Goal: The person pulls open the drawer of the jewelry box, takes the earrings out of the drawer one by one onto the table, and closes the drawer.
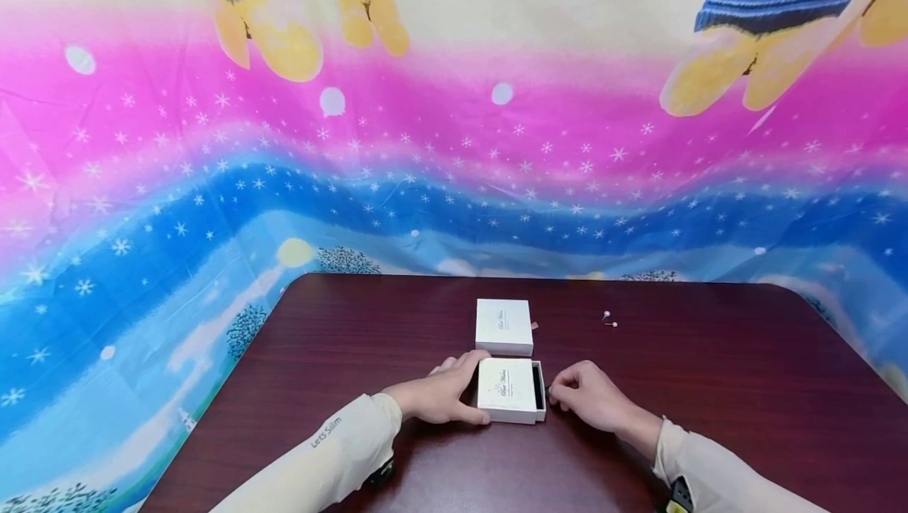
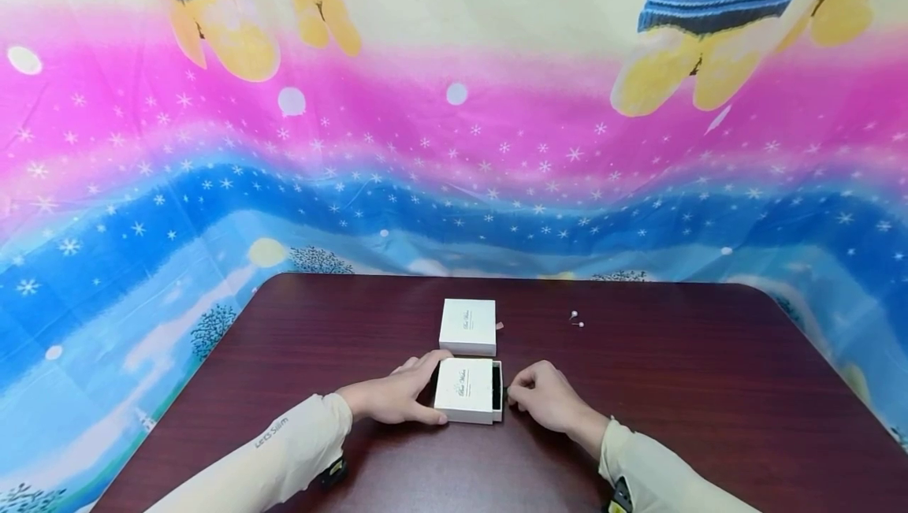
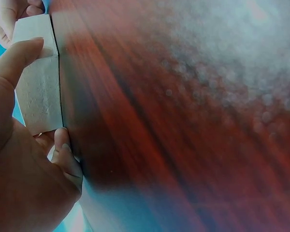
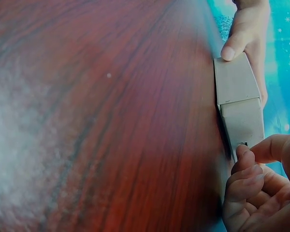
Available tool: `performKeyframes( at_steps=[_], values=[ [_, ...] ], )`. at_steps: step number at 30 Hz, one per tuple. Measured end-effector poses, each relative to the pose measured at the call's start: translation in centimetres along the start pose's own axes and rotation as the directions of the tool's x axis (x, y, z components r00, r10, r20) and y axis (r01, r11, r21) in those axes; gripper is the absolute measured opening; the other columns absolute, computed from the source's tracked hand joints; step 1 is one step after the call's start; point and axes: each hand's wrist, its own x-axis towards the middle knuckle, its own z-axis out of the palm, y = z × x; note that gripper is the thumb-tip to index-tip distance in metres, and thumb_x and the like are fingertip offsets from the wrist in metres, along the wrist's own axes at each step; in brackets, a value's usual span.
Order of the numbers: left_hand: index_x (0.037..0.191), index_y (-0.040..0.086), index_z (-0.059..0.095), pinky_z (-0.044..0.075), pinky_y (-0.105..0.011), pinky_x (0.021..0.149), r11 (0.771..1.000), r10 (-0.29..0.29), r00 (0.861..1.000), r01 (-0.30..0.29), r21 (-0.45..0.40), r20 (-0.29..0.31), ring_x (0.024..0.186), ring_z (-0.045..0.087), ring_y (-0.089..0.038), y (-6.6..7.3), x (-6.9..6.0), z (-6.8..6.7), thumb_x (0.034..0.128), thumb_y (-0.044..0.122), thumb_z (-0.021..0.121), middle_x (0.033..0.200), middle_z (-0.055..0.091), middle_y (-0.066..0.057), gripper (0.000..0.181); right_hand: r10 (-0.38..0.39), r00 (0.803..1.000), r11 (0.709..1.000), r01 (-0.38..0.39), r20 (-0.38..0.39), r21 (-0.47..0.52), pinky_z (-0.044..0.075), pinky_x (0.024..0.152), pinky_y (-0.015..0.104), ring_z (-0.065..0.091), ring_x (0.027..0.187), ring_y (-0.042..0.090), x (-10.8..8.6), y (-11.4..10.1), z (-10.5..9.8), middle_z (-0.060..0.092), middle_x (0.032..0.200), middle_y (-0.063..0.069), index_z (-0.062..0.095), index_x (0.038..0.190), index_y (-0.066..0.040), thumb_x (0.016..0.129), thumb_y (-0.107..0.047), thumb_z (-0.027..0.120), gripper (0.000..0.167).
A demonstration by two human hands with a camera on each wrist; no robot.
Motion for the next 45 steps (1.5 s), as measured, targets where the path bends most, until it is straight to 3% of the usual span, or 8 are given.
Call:
performKeyframes(
  at_steps=[12,21,32,45],
  values=[
    [0.152,0.018,0.026,0.035,-0.037,0.106,1.000,0.001,1.000,-0.001,-0.003,-0.001,0.121,0.043,-0.017,0.29,-0.10,-0.12,0.0843,0.044,0.079,0.147,0.046,-0.003,0.089,-0.007,1.000,1.000,0.007,-0.005,-0.002,0.037,0.055,0.021,0.047,0.056,0.004,-0.17,0.06,-0.18,0.060,0.061,0.001,0.073,0.073,-0.005,0.088,-0.003,0.060,0.020],
    [0.152,0.018,0.027,0.035,-0.036,0.105,1.000,-0.001,1.000,0.001,0.004,-0.003,0.121,0.043,-0.017,0.24,-0.02,-0.01,0.0841,0.045,0.079,0.146,0.047,-0.002,0.089,0.051,0.999,0.999,-0.051,0.006,0.015,0.037,0.057,0.023,0.047,0.057,0.008,-0.53,-0.06,-0.40,0.060,0.062,0.002,0.074,0.076,-0.005,0.088,-0.004,0.059,0.019],
    [0.152,0.018,0.027,0.035,-0.035,0.104,1.000,-0.003,1.000,0.003,0.004,-0.002,0.119,0.043,-0.016,0.26,-0.04,-0.01,0.0842,0.044,0.079,0.145,0.048,-0.002,0.089,0.062,0.998,0.998,-0.062,0.013,0.006,0.037,0.055,0.022,0.046,0.056,0.007,-0.27,0.26,-0.59,0.059,0.061,0.001,0.074,0.075,-0.006,0.088,-0.004,0.058,0.021],
    [0.150,0.019,0.027,0.035,-0.035,0.104,1.000,0.002,1.000,-0.002,-0.012,0.000,0.117,0.042,-0.016,0.08,-0.06,-0.05,0.0841,0.043,0.079,0.145,0.047,-0.001,0.087,0.033,0.999,0.999,-0.033,0.011,0.013,0.037,0.054,0.022,0.047,0.056,0.006,-0.28,0.61,-0.74,0.060,0.062,0.001,0.073,0.074,-0.006,0.088,-0.003,0.058,0.021]
  ],
)
